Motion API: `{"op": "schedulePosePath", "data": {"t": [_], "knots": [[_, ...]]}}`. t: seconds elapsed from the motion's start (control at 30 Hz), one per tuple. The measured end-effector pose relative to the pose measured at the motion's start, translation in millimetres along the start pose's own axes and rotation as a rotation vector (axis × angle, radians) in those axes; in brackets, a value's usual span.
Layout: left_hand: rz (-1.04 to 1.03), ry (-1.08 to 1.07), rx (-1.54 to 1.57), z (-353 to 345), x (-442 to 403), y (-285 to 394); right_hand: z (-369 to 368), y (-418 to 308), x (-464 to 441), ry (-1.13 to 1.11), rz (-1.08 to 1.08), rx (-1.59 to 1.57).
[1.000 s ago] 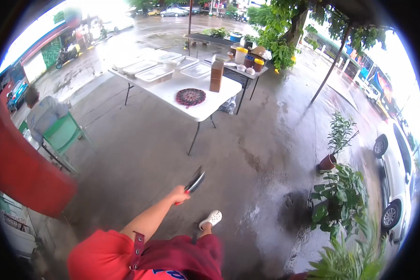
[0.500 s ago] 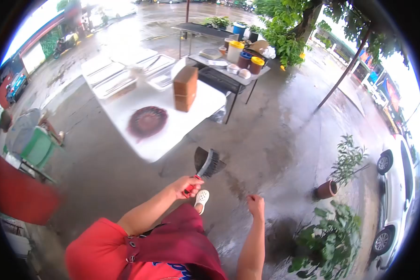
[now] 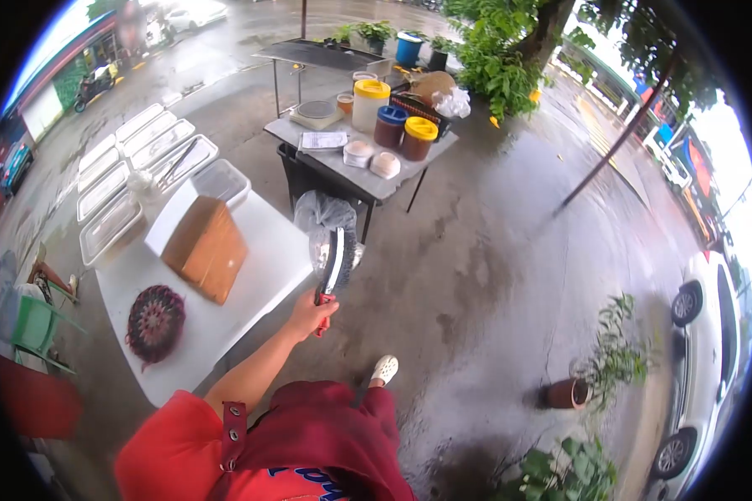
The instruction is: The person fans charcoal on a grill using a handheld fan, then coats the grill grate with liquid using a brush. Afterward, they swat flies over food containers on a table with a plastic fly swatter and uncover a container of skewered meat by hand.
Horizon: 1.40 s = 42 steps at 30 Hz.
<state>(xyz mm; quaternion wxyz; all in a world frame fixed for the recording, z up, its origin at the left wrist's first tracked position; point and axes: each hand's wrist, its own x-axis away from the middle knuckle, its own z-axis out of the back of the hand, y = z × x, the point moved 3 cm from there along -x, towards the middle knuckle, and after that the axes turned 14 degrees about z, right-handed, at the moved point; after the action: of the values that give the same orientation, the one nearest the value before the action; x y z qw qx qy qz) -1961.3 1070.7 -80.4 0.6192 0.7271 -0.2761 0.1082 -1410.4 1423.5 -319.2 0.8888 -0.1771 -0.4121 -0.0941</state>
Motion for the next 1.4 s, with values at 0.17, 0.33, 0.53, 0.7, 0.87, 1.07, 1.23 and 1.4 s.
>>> {"op": "schedulePosePath", "data": {"t": [0.17, 0.33, 0.53, 0.7, 0.87, 1.07, 1.23, 1.4], "knots": [[0.287, 0.279, 0.195, 1, -133, -21, 185, 70, -140, 0.102, 0.363, 0.551], [0.17, 0.314, 0.349, -13, -180, 49, 562, 35, -361, 0.561, 0.123, -0.193], [-0.14, 0.533, 0.587, 37, -295, 97, 825, -152, -355, 0.909, 0.485, -0.558], [-0.197, 0.767, 0.761, 67, -362, 133, 757, -75, -469, 0.373, 0.213, -0.296], [-0.142, 0.851, 0.845, 98, -402, 145, 677, 43, -520, -0.166, 0.163, 0.133], [-0.059, 1.018, 0.881, 129, -407, 149, 782, -57, -609, -0.03, -0.02, -0.733], [0.107, 1.168, 0.766, 160, -419, 153, 871, -202, -644, -0.055, 0.078, -0.786], [0.253, 1.109, 0.487, 201, -458, 142, 904, -242, -639, -0.11, -0.018, -0.808]]}}
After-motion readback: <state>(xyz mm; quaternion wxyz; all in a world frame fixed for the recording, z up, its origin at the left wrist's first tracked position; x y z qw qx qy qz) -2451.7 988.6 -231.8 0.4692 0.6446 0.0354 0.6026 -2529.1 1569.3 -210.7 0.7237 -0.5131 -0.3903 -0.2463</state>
